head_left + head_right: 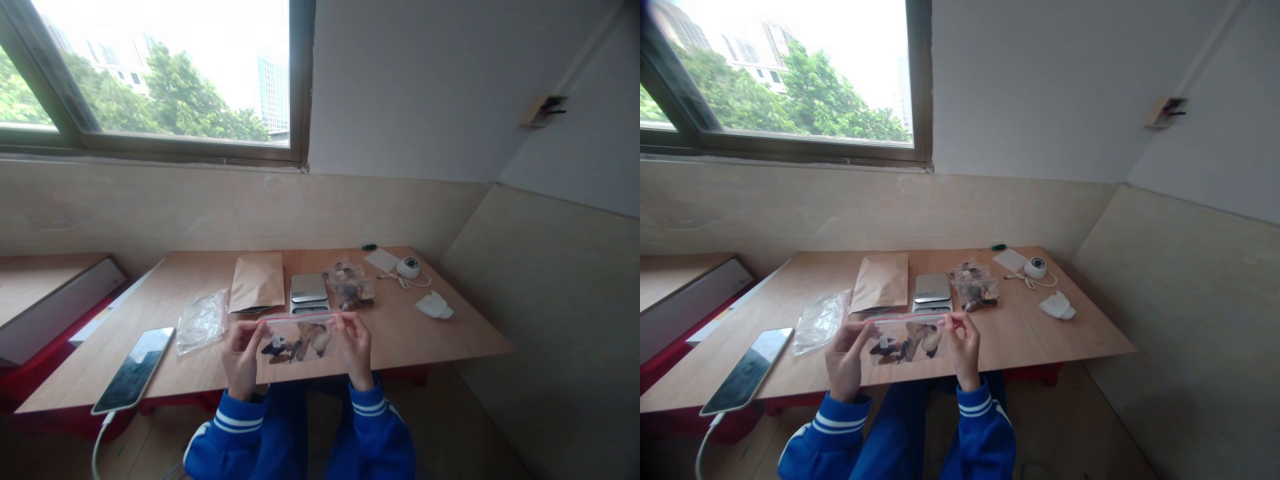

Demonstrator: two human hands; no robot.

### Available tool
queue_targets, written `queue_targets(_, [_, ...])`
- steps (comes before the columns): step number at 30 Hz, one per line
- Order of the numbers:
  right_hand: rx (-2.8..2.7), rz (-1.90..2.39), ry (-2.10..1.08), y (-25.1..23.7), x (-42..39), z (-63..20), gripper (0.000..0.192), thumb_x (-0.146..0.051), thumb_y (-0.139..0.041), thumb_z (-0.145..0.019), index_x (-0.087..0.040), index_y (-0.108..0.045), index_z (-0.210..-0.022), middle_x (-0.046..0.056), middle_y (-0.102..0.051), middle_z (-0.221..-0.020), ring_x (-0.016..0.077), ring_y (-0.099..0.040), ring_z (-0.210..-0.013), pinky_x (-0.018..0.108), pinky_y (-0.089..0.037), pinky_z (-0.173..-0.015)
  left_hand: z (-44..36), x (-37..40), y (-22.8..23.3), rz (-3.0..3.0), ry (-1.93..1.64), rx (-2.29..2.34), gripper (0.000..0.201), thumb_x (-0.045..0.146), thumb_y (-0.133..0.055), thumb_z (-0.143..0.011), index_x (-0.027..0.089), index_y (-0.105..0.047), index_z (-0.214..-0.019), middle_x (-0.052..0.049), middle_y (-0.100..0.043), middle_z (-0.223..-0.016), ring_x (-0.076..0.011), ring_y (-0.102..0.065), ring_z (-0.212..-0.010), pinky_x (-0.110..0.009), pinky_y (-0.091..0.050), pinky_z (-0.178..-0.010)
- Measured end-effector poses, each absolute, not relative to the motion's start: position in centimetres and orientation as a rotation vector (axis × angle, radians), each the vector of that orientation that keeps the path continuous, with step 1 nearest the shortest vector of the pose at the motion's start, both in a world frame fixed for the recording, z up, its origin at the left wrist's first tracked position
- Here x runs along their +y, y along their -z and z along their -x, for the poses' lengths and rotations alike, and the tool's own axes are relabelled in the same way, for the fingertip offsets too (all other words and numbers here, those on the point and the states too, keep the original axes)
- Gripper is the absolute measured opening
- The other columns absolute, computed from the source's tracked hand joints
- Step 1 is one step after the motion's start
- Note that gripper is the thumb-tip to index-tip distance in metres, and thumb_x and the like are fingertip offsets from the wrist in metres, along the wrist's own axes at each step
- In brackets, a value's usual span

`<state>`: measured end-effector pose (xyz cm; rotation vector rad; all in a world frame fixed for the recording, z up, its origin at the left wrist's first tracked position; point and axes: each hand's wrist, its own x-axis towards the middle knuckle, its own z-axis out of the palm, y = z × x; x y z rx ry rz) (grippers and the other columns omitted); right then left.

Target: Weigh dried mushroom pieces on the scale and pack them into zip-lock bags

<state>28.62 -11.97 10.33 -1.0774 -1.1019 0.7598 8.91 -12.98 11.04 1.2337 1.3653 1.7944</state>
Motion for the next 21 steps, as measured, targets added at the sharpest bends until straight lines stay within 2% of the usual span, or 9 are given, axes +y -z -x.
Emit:
queue_targets(4, [-1.075, 1.067, -0.844, -10.24, -11.91, -28.37, 0.022, -0.041, -0.059, -0.082, -0.019, -0.059, -0.081, 0.002, -0.067, -0.073, 0.0159, -0.062, -0.069, 0.029, -0.048, -0.072, -9.23, -13.00, -11.40, -1.245, -1.810, 1.396, 0.022, 0.038, -0.065, -0.075, 0.017, -0.058, -0.073, 0.000, -0.062, -0.064, -0.0154, -0.062, -0.063, -0.027, -0.051, -0.061])
queue_targets(10, [-1.056, 1.086, -0.948, -9.89, -11.75, -28.03, 0.030, -0.046, -0.060, -0.080, -0.017, -0.064, -0.089, 0.006, -0.069, -0.084, 0.0178, -0.063, -0.077, 0.028, -0.048, -0.072, -9.46, -13.09, -11.57, -1.298, -1.782, 1.469, 0.026, 0.040, -0.061, -0.077, 0.017, -0.065, -0.089, -0.001, -0.066, -0.072, -0.0149, -0.062, -0.065, -0.027, -0.053, -0.060])
queue_targets(17, [-1.036, 1.119, -0.962, -10.05, -11.72, -28.28, 0.038, -0.050, -0.064, -0.074, -0.015, -0.069, -0.087, 0.007, -0.071, -0.080, 0.0209, -0.065, -0.079, 0.032, -0.050, -0.074, -9.09, -13.01, -11.51, -1.339, -1.867, 1.472, 0.021, 0.039, -0.062, -0.077, 0.017, -0.063, -0.078, -0.001, -0.066, -0.069, -0.0145, -0.062, -0.062, -0.026, -0.052, -0.060])
queue_targets(21, [-1.033, 1.120, -0.951, -10.01, -11.67, -28.49, 0.037, -0.050, -0.064, -0.075, -0.016, -0.070, -0.088, 0.008, -0.071, -0.084, 0.0215, -0.065, -0.081, 0.032, -0.050, -0.074, -8.94, -13.26, -11.43, -1.444, -1.844, 1.482, 0.019, 0.037, -0.060, -0.079, 0.018, -0.061, -0.079, -0.001, -0.066, -0.070, -0.0150, -0.063, -0.065, -0.026, -0.052, -0.062])
